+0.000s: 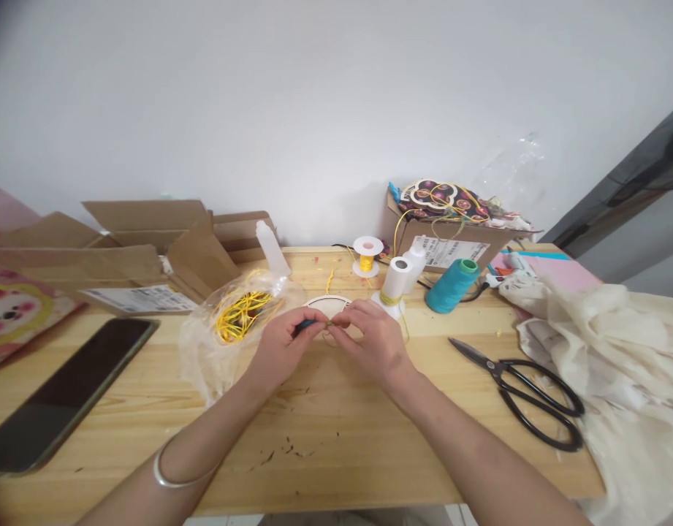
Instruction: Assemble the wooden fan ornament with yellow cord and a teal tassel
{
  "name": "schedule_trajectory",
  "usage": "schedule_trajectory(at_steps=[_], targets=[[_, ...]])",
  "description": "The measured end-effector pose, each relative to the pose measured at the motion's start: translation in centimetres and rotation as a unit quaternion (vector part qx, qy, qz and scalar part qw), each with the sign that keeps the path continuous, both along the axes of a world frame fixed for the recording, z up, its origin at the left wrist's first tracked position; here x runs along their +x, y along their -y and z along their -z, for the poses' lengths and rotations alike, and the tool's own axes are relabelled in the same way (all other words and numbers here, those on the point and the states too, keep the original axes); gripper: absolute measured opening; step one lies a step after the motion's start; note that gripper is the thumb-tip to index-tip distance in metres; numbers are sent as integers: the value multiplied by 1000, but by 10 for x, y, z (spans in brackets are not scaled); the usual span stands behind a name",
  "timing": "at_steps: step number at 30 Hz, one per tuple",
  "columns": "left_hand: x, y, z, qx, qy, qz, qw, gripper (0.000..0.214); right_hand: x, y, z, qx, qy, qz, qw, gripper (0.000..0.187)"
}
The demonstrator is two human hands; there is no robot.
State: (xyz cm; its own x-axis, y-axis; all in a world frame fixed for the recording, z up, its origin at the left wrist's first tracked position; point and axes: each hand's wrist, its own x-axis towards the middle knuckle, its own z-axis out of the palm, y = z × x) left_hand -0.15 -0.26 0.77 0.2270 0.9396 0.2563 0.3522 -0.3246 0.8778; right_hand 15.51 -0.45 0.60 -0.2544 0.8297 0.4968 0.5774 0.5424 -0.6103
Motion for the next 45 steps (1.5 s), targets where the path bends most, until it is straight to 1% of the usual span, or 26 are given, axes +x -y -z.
schedule_trajectory(at_steps=[3,6,10,12,14,16,19,21,24,27,30,33,36,39,41,43,45], targets=[[0,-1,0,2,-13,-1,1000,14,1,-2,2,31,31,0,999,10],[-1,-1,0,-13,-21,6,1000,15,3,-3,1,57,60,-2,997,11],[-1,-1,-1,-37,-31,29,998,14,4,-2,-4,71,95,3,993,11],[0,-1,-1,-66,-21,41,997,14,5,-1,-7,74,113,13,991,11],[0,-1,0,-114,14,60,992,14,6,-2,-8,71,126,21,989,11],[1,-2,1,-174,69,79,979,14,8,-3,-8,57,130,23,990,10],[1,-2,3,-262,170,86,946,16,10,-5,-6,31,117,32,992,11],[0,-3,3,-297,227,86,923,17,10,-5,-7,29,92,44,994,15],[-1,-3,3,-311,271,85,907,18,9,0,-11,40,57,36,997,12],[-2,-2,2,-310,285,83,903,18,6,4,-12,52,58,21,997,9],[-2,-2,2,-313,281,83,903,18,4,3,-7,61,71,18,995,9],[0,-2,3,-307,266,73,911,19,3,0,-3,82,75,0,994,12],[2,-3,4,-271,217,46,937,20,2,0,-2,110,107,-6,988,14],[3,-3,6,-188,124,7,974,18,3,1,-4,147,188,-6,971,18],[3,-3,6,-122,53,-3,991,17,4,1,-5,173,247,-12,953,20],[2,-2,5,-62,-16,4,998,16,6,0,-6,187,292,-27,938,21],[2,-1,3,-11,-67,17,998,15,9,-1,-7,185,301,-42,935,21]])
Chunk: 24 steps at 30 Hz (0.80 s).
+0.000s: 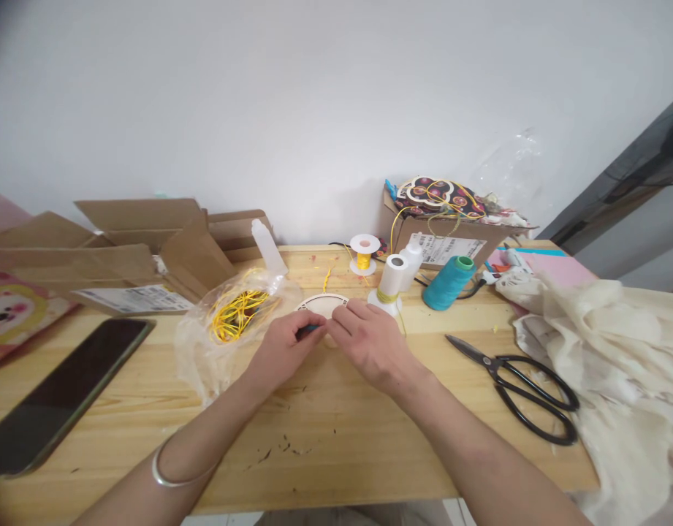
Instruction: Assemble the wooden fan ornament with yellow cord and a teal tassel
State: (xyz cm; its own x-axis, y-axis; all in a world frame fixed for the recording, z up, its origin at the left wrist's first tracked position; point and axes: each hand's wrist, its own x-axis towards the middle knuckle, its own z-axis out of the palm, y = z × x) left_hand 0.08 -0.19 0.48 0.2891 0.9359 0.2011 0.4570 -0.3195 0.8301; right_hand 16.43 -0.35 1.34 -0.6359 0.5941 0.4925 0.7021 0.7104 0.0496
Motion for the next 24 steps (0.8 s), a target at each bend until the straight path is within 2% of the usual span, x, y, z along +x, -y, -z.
schedule_trajectory(at_steps=[2,4,7,9,12,14,16,21,24], targets=[[0,1,-2,36,-28,14,999,15,2,-1,-1,-24,-39,-6,999,19],[0,1,-3,58,-37,23,997,14,3,-3,-1,-72,-121,-4,990,16],[0,1,-3,72,-39,30,996,14,3,-4,0,-207,-238,8,949,15],[-1,1,-3,81,-48,41,995,14,2,-5,0,-320,-298,32,899,15],[-3,0,-3,116,-61,61,989,15,1,-5,-2,-474,-379,55,793,17],[-4,0,-2,160,-65,69,982,15,1,-5,-3,-543,-420,54,725,19],[-6,0,-2,221,-62,71,971,14,2,-5,-4,-586,-449,56,672,21],[-6,-1,0,352,-43,82,931,10,3,-5,-1,-659,-490,38,570,22],[-5,-2,1,384,-35,99,917,9,3,-5,-1,-683,-493,16,538,21]])
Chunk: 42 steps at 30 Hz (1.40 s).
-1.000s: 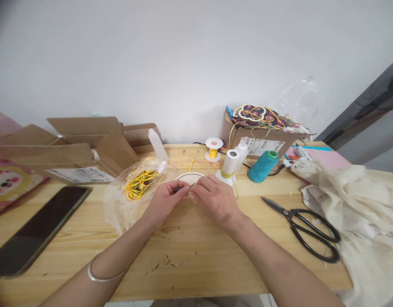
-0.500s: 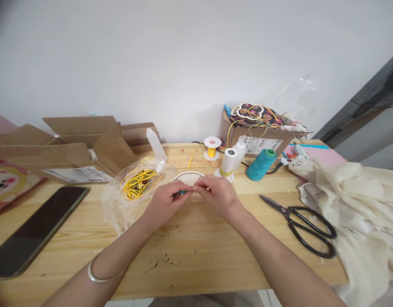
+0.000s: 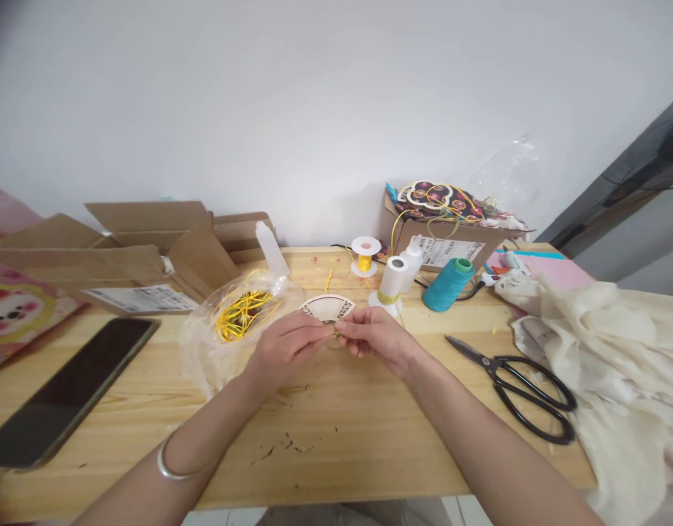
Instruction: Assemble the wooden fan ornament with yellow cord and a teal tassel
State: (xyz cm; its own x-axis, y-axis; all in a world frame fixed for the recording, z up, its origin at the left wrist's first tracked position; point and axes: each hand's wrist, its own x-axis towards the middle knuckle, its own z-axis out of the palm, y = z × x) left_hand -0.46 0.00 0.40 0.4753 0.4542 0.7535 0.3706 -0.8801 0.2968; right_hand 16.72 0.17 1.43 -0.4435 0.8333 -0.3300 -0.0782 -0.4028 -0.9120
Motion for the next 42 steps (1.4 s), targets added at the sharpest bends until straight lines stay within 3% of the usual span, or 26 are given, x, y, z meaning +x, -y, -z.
schedule_trajectory(at_steps=[11,16,21,27,33,35,39,42], targets=[[-2,-1,1,-43,-2,25,999,9,2,-3,2,116,91,-16,989,27],[-1,2,-5,-202,-11,-6,979,12,1,-5,6,145,117,-13,982,30],[1,2,-3,-374,72,-53,923,12,-4,-3,3,247,160,79,952,28],[3,-1,0,-541,212,-19,814,17,-9,5,-2,399,232,131,877,11],[5,0,2,-684,312,91,653,15,-4,3,3,583,295,103,750,9],[5,0,2,-704,334,116,616,14,-2,2,3,624,301,99,714,10],[5,0,1,-711,355,133,593,13,-2,3,3,675,345,102,644,8],[5,0,1,-709,355,126,596,12,-3,4,3,687,363,101,622,9]])
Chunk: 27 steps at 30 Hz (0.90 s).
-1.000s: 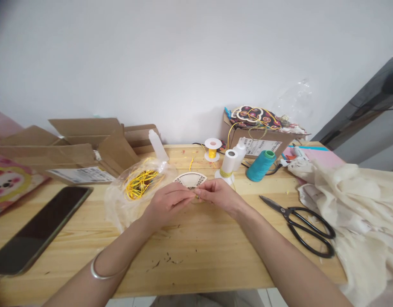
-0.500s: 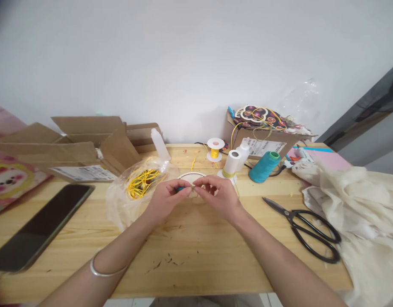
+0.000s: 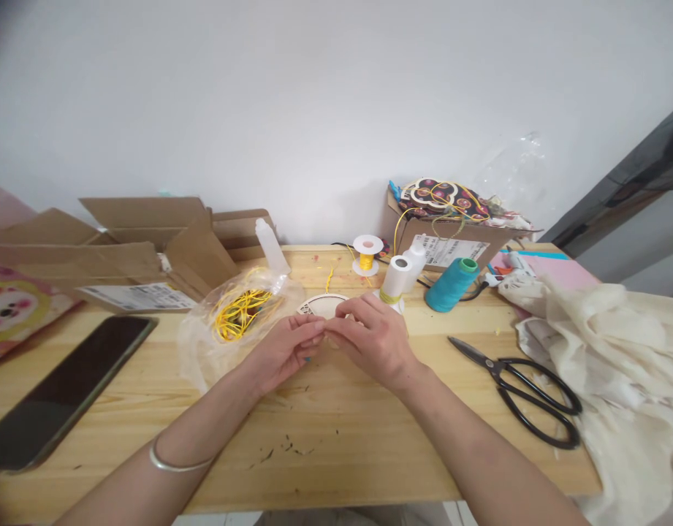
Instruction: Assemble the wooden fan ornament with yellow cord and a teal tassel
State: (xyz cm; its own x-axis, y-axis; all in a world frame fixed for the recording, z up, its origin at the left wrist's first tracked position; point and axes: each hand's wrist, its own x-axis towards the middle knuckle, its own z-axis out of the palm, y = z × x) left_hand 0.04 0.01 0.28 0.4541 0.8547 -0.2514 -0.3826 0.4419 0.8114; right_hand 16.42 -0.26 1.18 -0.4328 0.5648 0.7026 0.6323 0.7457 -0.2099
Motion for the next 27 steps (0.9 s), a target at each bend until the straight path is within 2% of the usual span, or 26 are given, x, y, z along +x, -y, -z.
schedule_trajectory(at_steps=[4,8,13,16,19,21,24,27], targets=[[0,1,-1,20,-45,-20,999,15,-1,0,-2,-22,-15,-8,1000,10],[1,3,-1,81,-142,-52,985,18,1,-1,-2,-35,-20,-26,999,12],[1,3,-2,194,-267,-65,942,17,4,-4,2,-93,-57,-56,993,9],[0,3,-2,258,-324,-72,907,17,2,-4,3,-159,-114,-60,979,8],[-1,4,-2,308,-345,-86,882,15,-4,-3,4,-283,-184,-31,941,11],[-1,4,-2,310,-342,-90,882,15,-7,-2,3,-363,-228,-8,903,13],[-1,4,-4,251,-304,-77,916,17,-9,-1,2,-439,-283,-5,853,17],[0,4,-5,180,-238,-60,952,19,-8,-1,2,-474,-317,-15,822,19]])
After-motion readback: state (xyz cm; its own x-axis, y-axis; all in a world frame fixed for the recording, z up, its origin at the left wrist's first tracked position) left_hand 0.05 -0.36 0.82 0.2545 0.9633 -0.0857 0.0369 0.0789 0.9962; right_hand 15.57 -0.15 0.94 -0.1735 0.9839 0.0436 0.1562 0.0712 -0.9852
